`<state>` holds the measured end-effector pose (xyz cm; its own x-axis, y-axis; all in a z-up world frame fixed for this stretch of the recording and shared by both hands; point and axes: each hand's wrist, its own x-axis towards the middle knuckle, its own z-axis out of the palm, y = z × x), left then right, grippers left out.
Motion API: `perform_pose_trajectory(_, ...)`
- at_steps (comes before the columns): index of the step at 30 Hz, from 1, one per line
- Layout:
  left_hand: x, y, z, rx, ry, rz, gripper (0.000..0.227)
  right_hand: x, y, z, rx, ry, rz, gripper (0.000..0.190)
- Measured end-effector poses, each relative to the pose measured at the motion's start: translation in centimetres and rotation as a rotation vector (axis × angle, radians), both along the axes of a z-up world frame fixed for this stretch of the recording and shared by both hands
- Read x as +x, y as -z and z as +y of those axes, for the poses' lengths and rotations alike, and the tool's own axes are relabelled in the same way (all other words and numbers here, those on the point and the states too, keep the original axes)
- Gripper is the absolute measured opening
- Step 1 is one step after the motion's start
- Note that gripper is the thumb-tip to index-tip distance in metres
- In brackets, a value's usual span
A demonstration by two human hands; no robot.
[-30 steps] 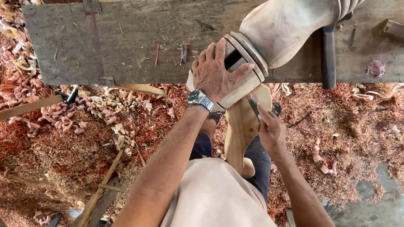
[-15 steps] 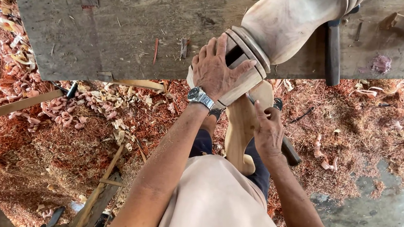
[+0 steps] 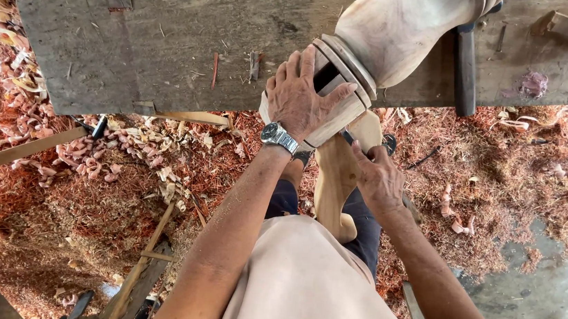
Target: Carving and shaping a decorative wooden furniture leg using manual tools.
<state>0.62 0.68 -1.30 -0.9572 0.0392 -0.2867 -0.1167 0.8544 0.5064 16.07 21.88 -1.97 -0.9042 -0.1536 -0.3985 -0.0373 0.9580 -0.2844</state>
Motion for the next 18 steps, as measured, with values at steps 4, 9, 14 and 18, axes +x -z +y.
perform_pose_trajectory(4,-0.1,-0.6,-0.2,0.011,-0.005,-0.003,0.115,0.0,0.1,-0.3,0.015,0.010,-0.093,0.063)
perform_pose_trajectory(9,0.2,-0.1,-0.1,0.011,-0.001,0.008,0.114,1.0,0.3,-1.1,-0.007,0.031,-0.088,0.046)
perform_pose_trajectory(14,0.0,-0.8,-0.2,-0.004,0.011,0.008,0.113,1.4,-0.8,-1.6,-0.074,0.083,-0.099,0.046)
perform_pose_trajectory(18,-0.2,-0.6,-0.2,-0.011,0.030,-0.001,0.114,1.8,-1.5,-2.0,-0.328,0.365,-0.120,0.037)
